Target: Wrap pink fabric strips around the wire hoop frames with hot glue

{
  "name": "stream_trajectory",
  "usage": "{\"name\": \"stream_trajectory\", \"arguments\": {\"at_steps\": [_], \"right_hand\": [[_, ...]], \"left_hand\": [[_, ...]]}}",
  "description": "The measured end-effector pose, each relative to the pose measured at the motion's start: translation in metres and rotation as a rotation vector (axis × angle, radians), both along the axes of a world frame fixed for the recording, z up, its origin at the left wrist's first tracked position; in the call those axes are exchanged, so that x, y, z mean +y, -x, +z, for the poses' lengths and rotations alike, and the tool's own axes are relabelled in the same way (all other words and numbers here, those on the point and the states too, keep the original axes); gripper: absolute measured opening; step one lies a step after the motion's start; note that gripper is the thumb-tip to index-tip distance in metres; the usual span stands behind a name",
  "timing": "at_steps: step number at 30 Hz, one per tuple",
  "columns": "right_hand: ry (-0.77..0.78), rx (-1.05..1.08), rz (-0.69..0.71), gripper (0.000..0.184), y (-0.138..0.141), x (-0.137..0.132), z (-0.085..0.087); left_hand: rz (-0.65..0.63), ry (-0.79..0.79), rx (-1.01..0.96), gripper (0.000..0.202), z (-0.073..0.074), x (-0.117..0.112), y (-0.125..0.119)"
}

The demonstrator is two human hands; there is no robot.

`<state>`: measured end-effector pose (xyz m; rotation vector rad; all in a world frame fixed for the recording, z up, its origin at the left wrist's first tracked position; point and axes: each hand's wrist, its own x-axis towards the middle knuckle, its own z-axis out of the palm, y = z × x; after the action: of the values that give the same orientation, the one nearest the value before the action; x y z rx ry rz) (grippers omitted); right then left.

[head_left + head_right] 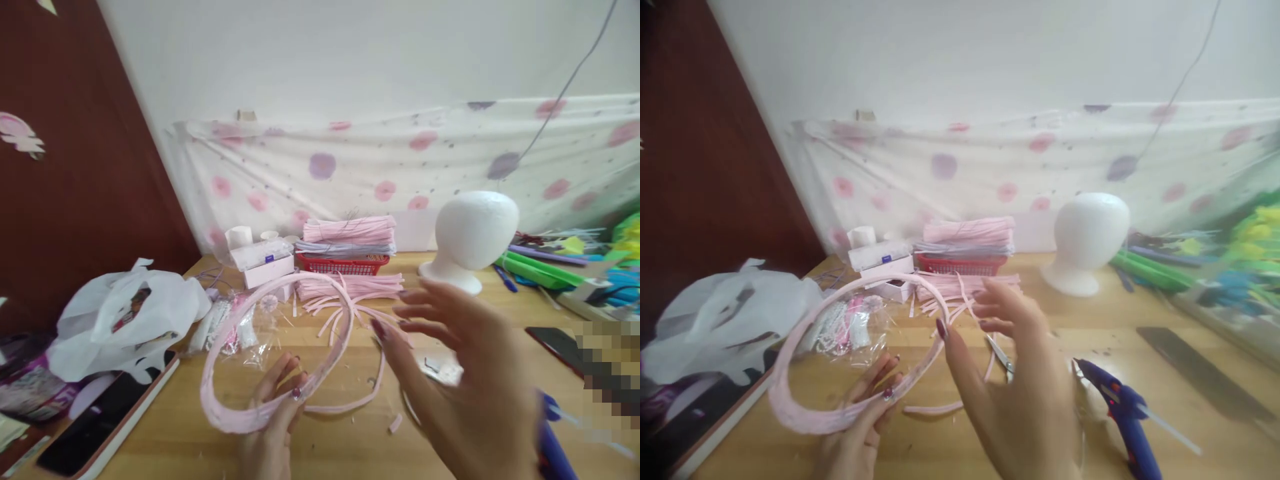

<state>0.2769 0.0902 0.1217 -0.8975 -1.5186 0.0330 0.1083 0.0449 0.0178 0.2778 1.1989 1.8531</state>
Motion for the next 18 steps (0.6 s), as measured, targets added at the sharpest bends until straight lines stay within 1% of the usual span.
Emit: {"name": "stream_trajectory", "arguments": {"at_steps": [1, 3, 6, 7, 9, 12, 15, 18], "right_hand": [[-0.02, -0.022, 0.006, 0.04, 0.006, 0.011, 0.0], [0.031, -0.085, -0.013, 0.039, 0.016, 0.03, -0.007], [0.061, -0.135, -0.079, 0.023, 0.021, 0.043, -0.023], [0.064, -0.134, -0.104, 0.018, 0.022, 0.046, -0.028], [0.054, -0.113, -0.155, 0.017, 0.022, 0.049, -0.034], [0.02, -0.081, -0.193, 0.014, 0.023, 0.052, -0.038], [0.024, -0.062, -0.166, 0.012, 0.024, 0.054, -0.038], [0.06, -0.051, -0.112, 0.009, 0.022, 0.054, -0.038]], "left_hand": [[0.001, -0.002, 0.041, 0.045, -0.001, 0.0, -0.001], [-0.011, -0.007, 0.127, 0.044, -0.004, 0.0, -0.002], [-0.023, -0.017, 0.219, 0.043, -0.008, 0.002, -0.003], [-0.021, -0.021, 0.246, 0.044, -0.009, 0.002, -0.003], [-0.003, -0.02, 0.314, 0.044, -0.011, 0.004, -0.003], [0.024, 0.0, 0.395, 0.047, -0.012, 0.006, -0.001], [0.046, -0.001, 0.457, 0.048, -0.008, 0.006, -0.003], [0.1, 0.01, 0.569, 0.042, 0.0, 0.004, -0.008]]}}
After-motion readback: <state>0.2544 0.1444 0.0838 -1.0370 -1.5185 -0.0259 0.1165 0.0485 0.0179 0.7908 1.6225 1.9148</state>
